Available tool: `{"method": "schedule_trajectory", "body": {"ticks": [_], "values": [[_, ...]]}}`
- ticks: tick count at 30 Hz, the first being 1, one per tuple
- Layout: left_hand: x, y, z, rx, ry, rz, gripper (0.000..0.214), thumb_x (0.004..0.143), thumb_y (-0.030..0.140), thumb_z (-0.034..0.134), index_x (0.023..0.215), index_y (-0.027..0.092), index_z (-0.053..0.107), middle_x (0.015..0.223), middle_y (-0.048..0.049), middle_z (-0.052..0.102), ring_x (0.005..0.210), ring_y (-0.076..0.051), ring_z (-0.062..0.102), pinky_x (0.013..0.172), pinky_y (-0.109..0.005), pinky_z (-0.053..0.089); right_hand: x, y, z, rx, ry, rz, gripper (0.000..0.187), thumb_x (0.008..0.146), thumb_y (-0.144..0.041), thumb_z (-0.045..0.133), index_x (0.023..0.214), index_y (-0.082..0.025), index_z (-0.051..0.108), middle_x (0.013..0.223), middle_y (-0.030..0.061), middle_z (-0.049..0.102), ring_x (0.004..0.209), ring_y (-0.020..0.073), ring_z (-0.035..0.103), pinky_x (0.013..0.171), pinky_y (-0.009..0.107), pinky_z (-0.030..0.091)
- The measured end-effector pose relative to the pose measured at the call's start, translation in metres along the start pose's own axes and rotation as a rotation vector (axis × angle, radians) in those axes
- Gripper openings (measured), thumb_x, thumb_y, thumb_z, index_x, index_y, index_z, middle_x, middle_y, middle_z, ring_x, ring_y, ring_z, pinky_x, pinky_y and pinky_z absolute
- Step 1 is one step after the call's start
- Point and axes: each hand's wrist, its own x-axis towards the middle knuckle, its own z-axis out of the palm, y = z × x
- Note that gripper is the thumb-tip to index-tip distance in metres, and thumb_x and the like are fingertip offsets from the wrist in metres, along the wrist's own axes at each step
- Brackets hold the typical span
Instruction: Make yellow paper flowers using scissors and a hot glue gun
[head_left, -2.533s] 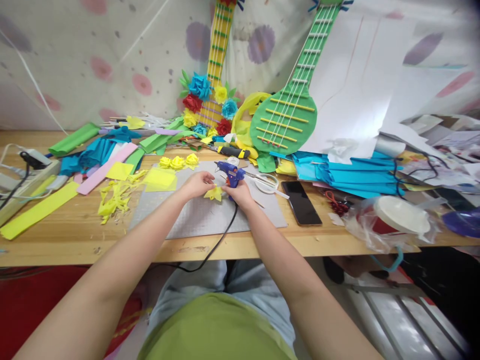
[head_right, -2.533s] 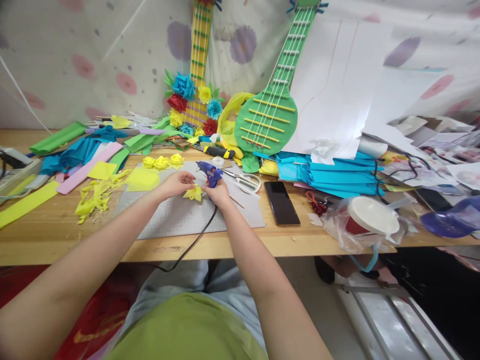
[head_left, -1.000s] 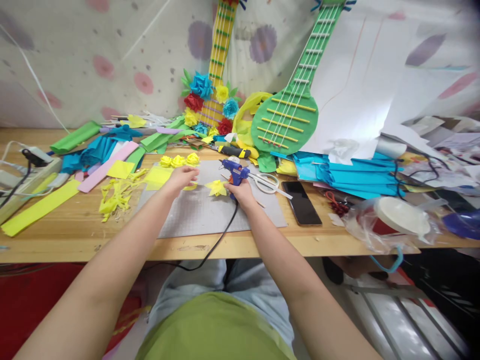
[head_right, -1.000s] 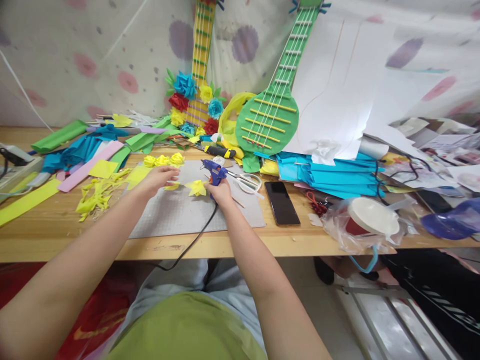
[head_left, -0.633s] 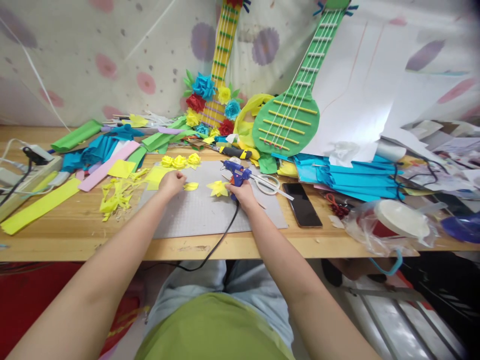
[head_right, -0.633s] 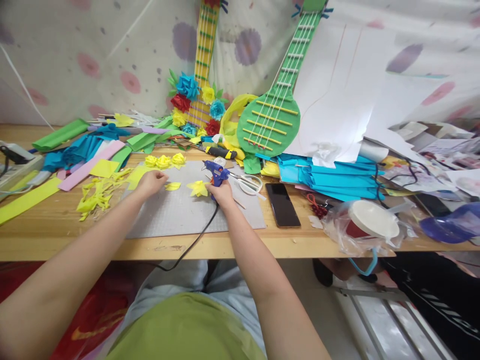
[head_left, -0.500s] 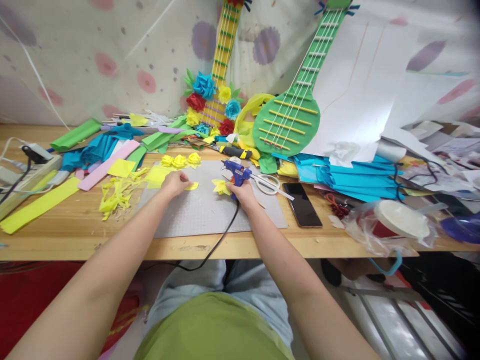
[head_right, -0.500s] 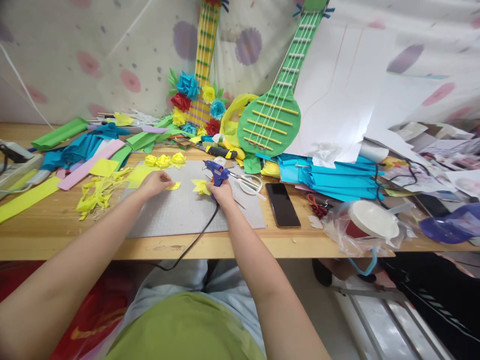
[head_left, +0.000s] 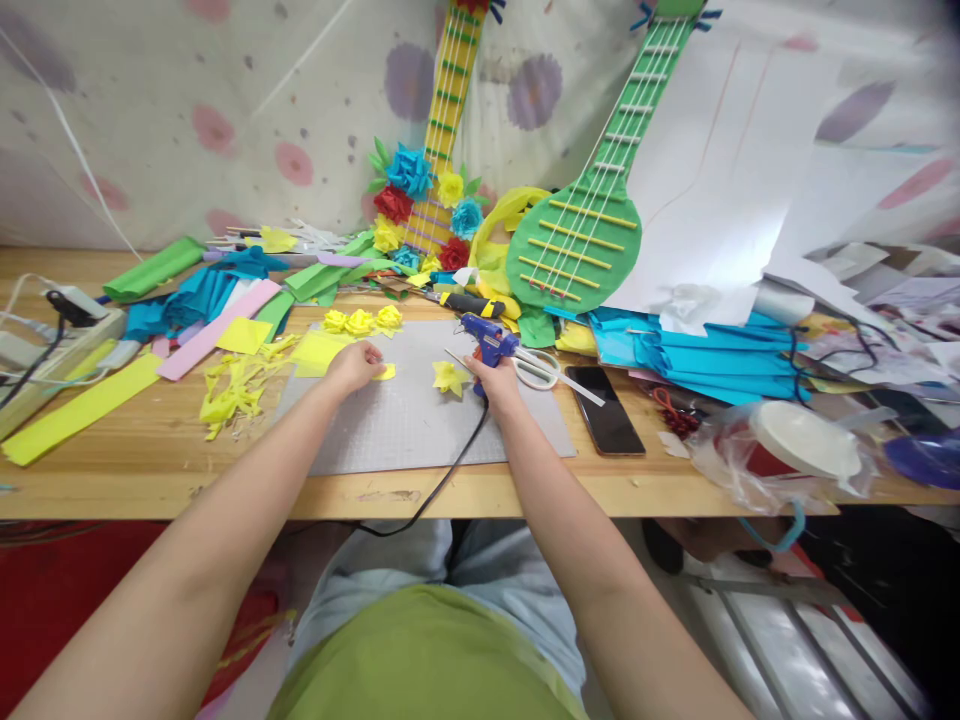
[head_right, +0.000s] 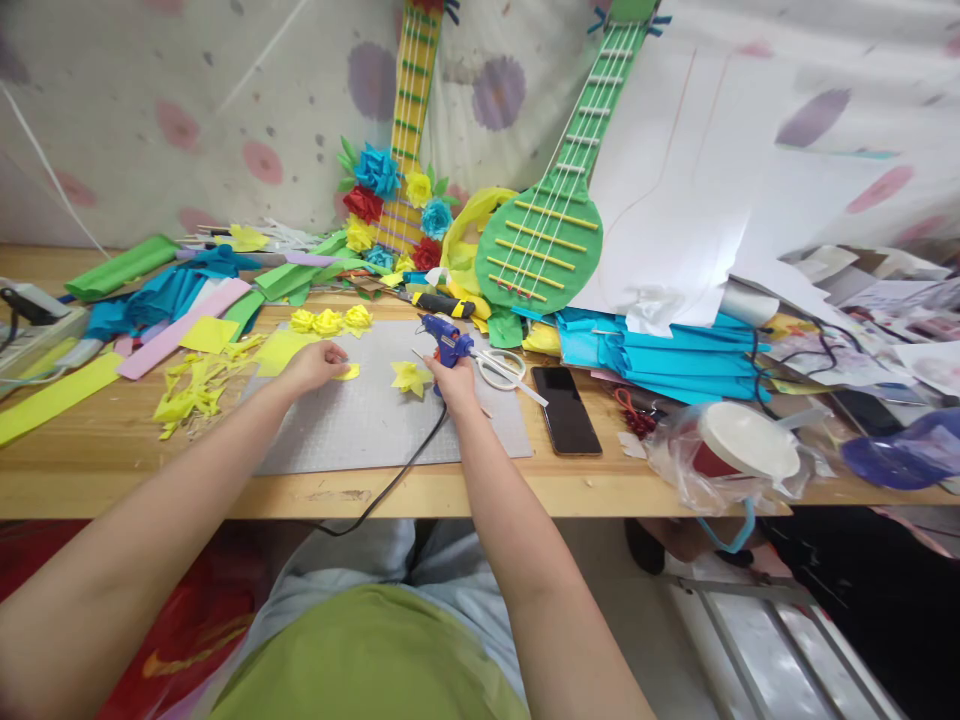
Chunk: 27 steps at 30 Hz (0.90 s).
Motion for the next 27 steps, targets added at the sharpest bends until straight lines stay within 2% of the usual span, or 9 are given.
{"method": "schedule_trajectory", "body": {"ticks": [7,12,17,24,27], "values": [[-0.0009,0.0015,-0.0011,0.059,-0.027,0.01,0.011,0.063,0.024,0.063,0.061,0.021,0.053,0.066,0.0007,0.061,0.063,-0.014,0.056,0.055,-0.024,0.036,0.002,0.0023,-0.0005,0.005,0.005,-0.009,0.035,0.051,-0.039,0.069,0.073,-0.02,0.05,0.059,-0.0052,0.05,0.045,0.0079,0.041,0.048,0.025,0.037],[-0.0004,-0.0013,0.0005,0.062,-0.001,0.027,0.011,0.064,0.027,0.064,0.066,0.021,0.055,0.072,-0.0006,0.063,0.066,-0.015,0.056,0.058,-0.025,0.037,0.0001,-0.0019,-0.0007,0.017,-0.006,-0.006,0.035,0.051,-0.039,0.069,0.073,-0.02,0.05,0.059,-0.0051,0.05,0.046,0.0079,0.041,0.048,0.025,0.037],[-0.0018,0.0008,0.0007,0.113,-0.042,0.007,0.013,0.067,0.028,0.062,0.062,0.021,0.053,0.067,-0.0006,0.059,0.062,-0.015,0.053,0.056,-0.026,0.034,-0.0009,-0.0054,-0.0003,0.057,0.014,0.027,0.032,0.051,-0.035,0.069,0.072,-0.02,0.051,0.058,-0.0052,0.051,0.043,0.0074,0.04,0.045,0.025,0.036],[-0.004,0.0017,-0.0009,0.101,0.023,0.027,0.009,0.069,0.028,0.061,0.067,0.02,0.056,0.071,0.0005,0.061,0.064,-0.014,0.054,0.057,-0.024,0.034,0.0007,-0.0039,-0.0012,0.104,0.02,0.012,0.032,0.051,-0.034,0.069,0.072,-0.019,0.052,0.056,-0.0064,0.051,0.044,0.0063,0.04,0.041,0.022,0.034],[-0.0033,0.0018,-0.0046,0.088,0.016,0.027,0.007,0.071,0.027,0.059,0.073,0.02,0.058,0.071,0.0008,0.062,0.063,-0.013,0.054,0.056,-0.024,0.035,0.0006,-0.0044,-0.0013,0.123,0.027,0.011,0.031,0.05,-0.032,0.07,0.071,-0.018,0.052,0.056,-0.0067,0.051,0.044,0.006,0.04,0.041,0.021,0.034]]}}
